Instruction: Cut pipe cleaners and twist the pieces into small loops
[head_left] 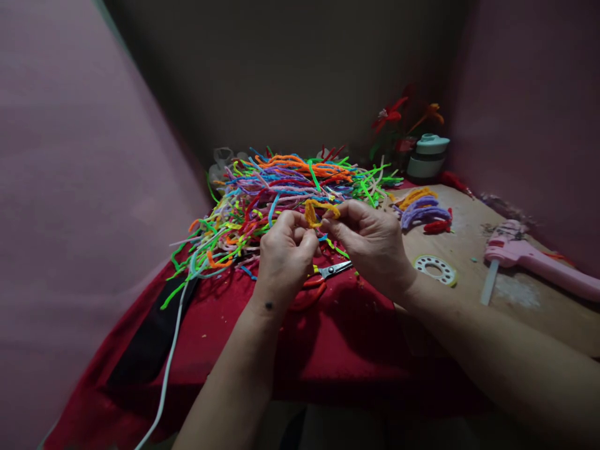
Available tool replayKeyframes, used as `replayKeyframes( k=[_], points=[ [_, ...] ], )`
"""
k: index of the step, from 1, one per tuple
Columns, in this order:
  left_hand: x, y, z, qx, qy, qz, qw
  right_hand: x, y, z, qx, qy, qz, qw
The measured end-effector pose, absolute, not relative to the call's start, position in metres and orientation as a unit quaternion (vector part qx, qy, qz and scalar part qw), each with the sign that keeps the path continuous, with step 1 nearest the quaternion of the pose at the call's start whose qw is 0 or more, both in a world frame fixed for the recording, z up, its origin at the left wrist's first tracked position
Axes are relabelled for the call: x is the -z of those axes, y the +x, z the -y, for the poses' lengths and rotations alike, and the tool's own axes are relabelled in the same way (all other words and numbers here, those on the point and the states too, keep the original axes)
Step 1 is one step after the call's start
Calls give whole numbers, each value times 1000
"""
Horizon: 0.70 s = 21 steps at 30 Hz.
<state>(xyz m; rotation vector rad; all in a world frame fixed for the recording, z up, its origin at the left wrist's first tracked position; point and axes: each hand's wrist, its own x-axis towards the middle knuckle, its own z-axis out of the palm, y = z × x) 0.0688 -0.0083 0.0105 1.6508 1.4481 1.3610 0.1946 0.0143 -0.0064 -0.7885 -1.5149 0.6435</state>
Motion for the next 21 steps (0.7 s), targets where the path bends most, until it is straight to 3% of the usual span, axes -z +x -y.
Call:
replayKeyframes(
  k=[13,16,21],
  points=[
    [-2,64,5,-492,654,-541,193,12,192,-14,-169,-321,707,607],
    [-5,66,6,-500,641,-534,231,9,192,-14,-247,-326,688,600],
    [-14,70,9,-510,596,-498,370,0,195,-17,-485,-328,582,565]
  ],
)
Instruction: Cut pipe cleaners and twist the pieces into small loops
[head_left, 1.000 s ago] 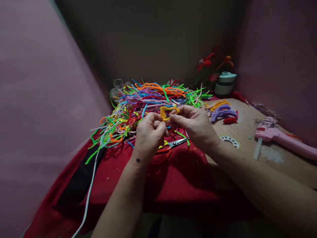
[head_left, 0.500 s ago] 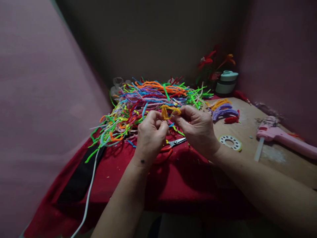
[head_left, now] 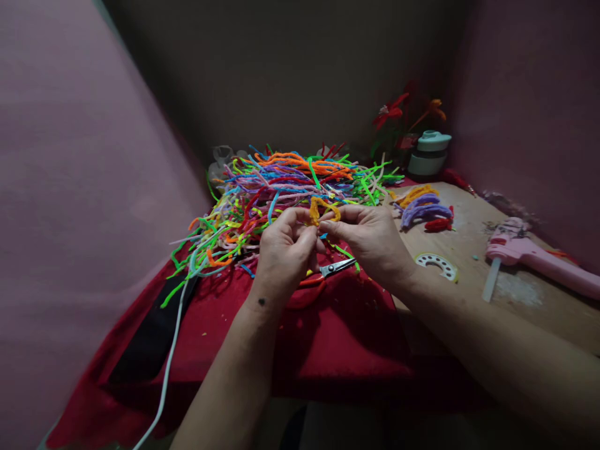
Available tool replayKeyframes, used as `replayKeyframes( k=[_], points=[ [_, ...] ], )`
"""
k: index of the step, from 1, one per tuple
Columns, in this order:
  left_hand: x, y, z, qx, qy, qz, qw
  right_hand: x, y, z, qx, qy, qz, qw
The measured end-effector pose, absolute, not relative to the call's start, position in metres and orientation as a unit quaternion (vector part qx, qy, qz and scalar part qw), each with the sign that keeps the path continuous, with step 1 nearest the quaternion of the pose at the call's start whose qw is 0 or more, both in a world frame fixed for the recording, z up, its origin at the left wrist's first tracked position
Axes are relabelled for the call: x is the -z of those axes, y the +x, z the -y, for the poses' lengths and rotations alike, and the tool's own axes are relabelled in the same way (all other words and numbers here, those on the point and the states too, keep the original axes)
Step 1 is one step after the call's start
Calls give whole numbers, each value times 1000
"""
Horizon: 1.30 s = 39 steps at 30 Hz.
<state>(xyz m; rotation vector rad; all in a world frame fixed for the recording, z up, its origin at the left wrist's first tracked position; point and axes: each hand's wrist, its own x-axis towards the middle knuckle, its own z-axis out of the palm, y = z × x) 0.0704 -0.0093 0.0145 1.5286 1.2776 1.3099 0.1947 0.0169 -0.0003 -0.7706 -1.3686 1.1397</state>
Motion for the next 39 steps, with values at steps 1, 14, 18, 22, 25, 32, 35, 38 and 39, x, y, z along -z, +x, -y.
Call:
replayKeyframes(
  k=[1,14,18,22,25,32,35,38,39],
  points=[
    [-16,71,10,-510,594,-494,377,0,195,-18,-517,-324,565,556],
    [-17,69,9,-501,594,-492,393,3,198,-26,-651,-234,497,524],
    [-19,66,11,-457,598,-488,443,2,199,-28,-693,-213,491,483],
    [-20,58,10,-437,571,-467,515,0,198,-27,-709,-230,448,494],
    [-21,53,7,-428,540,-442,574,-1,198,-25,-707,-210,452,501],
    [-19,46,0,-432,503,-476,578,3,197,-30,-685,-216,484,500],
    [-19,44,0,-426,535,-485,545,3,197,-30,-693,-218,471,500],
    [-20,44,0,-427,561,-505,499,2,197,-28,-696,-208,467,505],
    [-20,44,1,-428,566,-514,482,1,197,-28,-693,-205,467,509]
  ],
)
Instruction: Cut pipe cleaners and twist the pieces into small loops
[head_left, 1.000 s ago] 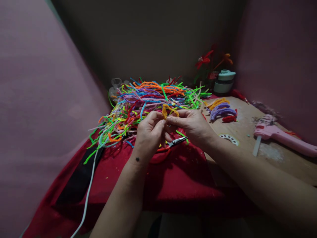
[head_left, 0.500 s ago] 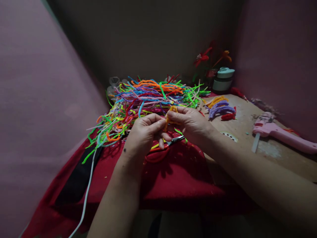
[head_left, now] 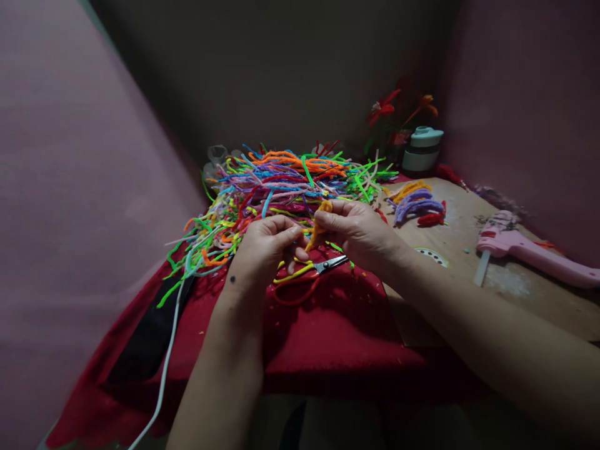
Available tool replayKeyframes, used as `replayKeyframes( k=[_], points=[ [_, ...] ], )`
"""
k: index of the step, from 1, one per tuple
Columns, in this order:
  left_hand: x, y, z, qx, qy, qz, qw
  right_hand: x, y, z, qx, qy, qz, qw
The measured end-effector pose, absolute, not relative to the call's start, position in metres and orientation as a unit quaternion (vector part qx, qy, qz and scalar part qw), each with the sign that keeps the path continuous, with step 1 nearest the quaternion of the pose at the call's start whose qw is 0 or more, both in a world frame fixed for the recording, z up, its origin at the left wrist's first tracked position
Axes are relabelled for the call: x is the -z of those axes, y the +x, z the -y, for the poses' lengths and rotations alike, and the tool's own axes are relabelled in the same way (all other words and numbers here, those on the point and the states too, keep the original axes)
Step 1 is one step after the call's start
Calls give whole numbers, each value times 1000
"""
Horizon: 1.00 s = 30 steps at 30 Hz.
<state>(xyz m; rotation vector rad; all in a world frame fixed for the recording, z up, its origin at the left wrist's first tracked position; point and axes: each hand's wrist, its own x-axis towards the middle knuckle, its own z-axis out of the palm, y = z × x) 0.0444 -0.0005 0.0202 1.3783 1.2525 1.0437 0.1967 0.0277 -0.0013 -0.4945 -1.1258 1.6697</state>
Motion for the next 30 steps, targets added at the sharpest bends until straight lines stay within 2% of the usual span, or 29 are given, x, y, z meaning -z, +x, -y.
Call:
replayKeyframes(
  k=[7,13,25,30],
  points=[
    [-25,48,2,-436,569,-566,407,-1,196,-25,-694,-198,475,504],
    [-25,47,2,-429,609,-604,283,1,197,-27,-666,-232,499,504],
    [-27,49,6,-410,613,-611,288,7,197,-32,-668,-206,485,526],
    [-24,47,4,-398,625,-624,250,5,196,-29,-675,-195,487,518]
  ],
)
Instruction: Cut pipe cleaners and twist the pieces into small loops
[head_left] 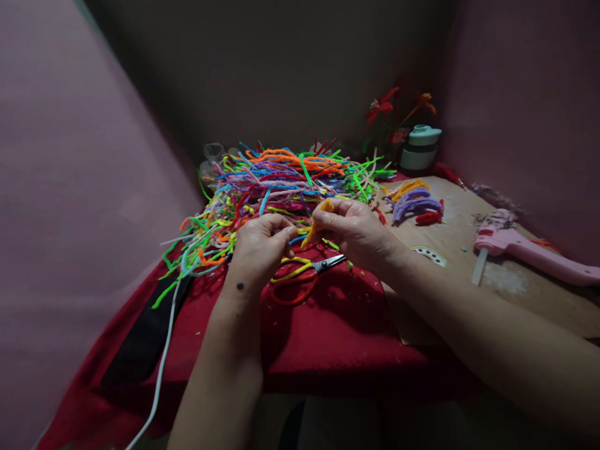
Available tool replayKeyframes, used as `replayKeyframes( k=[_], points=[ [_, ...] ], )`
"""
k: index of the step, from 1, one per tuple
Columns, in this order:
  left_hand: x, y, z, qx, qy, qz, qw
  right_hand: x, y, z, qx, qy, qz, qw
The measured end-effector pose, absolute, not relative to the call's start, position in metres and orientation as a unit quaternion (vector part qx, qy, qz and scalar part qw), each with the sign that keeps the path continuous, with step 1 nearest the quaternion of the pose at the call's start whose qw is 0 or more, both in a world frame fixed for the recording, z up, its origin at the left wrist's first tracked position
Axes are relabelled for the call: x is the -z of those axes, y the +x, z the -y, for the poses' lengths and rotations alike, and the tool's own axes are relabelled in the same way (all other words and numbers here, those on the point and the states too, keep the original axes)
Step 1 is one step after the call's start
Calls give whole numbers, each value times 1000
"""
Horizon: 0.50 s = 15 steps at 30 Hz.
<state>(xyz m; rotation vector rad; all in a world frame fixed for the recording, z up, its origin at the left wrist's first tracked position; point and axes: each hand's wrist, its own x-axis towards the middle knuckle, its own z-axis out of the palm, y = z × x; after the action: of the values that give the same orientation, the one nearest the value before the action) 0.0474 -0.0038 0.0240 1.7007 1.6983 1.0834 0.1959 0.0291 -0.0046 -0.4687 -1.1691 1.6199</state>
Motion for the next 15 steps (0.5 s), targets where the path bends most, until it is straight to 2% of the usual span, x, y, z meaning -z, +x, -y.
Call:
replayKeyframes(
  k=[6,15],
  points=[
    [-23,47,1,-350,661,-637,184,6,193,-28,-699,-155,483,505],
    [-20,45,-1,-352,682,-628,133,6,193,-26,-716,-144,471,495]
  ],
)
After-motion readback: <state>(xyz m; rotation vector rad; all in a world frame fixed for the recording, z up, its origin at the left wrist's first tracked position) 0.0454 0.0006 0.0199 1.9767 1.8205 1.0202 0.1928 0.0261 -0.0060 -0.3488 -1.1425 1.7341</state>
